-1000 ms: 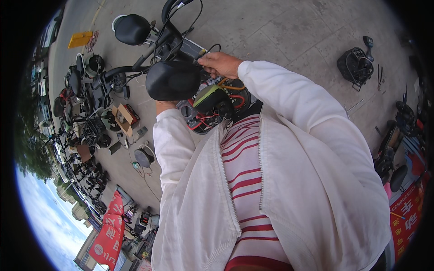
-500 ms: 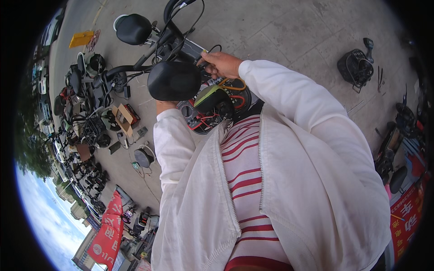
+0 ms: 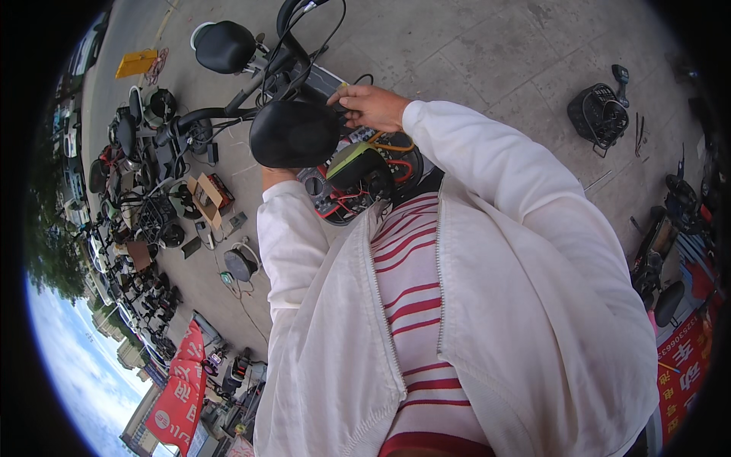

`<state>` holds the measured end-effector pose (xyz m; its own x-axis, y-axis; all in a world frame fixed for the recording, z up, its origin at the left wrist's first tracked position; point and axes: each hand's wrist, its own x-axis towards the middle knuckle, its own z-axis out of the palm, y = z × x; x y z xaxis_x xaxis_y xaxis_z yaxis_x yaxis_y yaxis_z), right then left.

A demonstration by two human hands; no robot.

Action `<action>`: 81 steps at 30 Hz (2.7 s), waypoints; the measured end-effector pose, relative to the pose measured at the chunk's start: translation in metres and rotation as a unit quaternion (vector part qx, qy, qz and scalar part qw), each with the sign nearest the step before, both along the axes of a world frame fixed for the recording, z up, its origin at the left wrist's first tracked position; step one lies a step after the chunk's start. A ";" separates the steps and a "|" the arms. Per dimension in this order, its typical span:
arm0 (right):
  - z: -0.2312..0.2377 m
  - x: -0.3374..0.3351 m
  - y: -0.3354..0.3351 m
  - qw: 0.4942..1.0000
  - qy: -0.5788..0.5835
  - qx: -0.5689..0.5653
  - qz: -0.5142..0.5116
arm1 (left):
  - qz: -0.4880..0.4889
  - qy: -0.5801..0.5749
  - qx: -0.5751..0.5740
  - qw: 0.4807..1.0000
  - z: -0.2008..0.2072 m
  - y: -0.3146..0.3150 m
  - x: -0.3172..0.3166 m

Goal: The person uses a multimeter to test continuity and voltage on exposed wires at the handlebar area of an electric scooter. They repeatedly connect and disconnect multimeter probes to different wire ends, occasionally adjusting the handlebar grip and a small black component near the wiring.

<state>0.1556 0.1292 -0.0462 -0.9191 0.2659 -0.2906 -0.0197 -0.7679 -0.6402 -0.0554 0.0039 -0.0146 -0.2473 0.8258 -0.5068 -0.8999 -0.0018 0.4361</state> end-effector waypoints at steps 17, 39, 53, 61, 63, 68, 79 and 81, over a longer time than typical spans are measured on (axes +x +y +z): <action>0.010 0.001 0.002 0.992 -0.087 -0.094 -0.016 | 0.002 0.003 -0.007 1.000 0.005 -0.002 0.002; 0.005 0.013 0.002 0.998 0.031 -0.053 0.022 | 0.011 0.003 -0.004 1.000 -0.001 -0.001 0.002; 0.009 0.007 -0.001 0.997 -0.068 0.034 -0.017 | 0.009 0.006 -0.008 1.000 -0.005 -0.001 0.004; 0.018 0.008 0.003 0.997 -0.065 0.041 0.005 | 0.007 0.016 -0.014 1.000 -0.003 -0.003 0.004; 0.016 0.008 0.003 0.999 -0.044 0.019 0.009 | 0.008 0.019 -0.015 1.000 -0.003 -0.003 0.003; 0.006 0.003 0.001 0.983 -0.074 0.158 -0.062 | 0.008 0.031 -0.023 0.999 -0.005 -0.001 0.003; 0.102 -0.011 -0.019 0.899 0.142 0.374 -0.176 | -0.438 0.875 -0.200 0.044 0.032 0.020 0.030; 0.099 -0.013 -0.020 0.911 0.144 0.355 -0.154 | -0.459 0.863 -0.194 0.088 0.041 0.016 0.031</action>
<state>0.1428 0.1096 0.0528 -0.7802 0.5514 0.2955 -0.4092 -0.0925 -0.9077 -0.0247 0.0204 0.0260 -0.1513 0.9028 -0.4025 0.9627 0.0422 -0.2673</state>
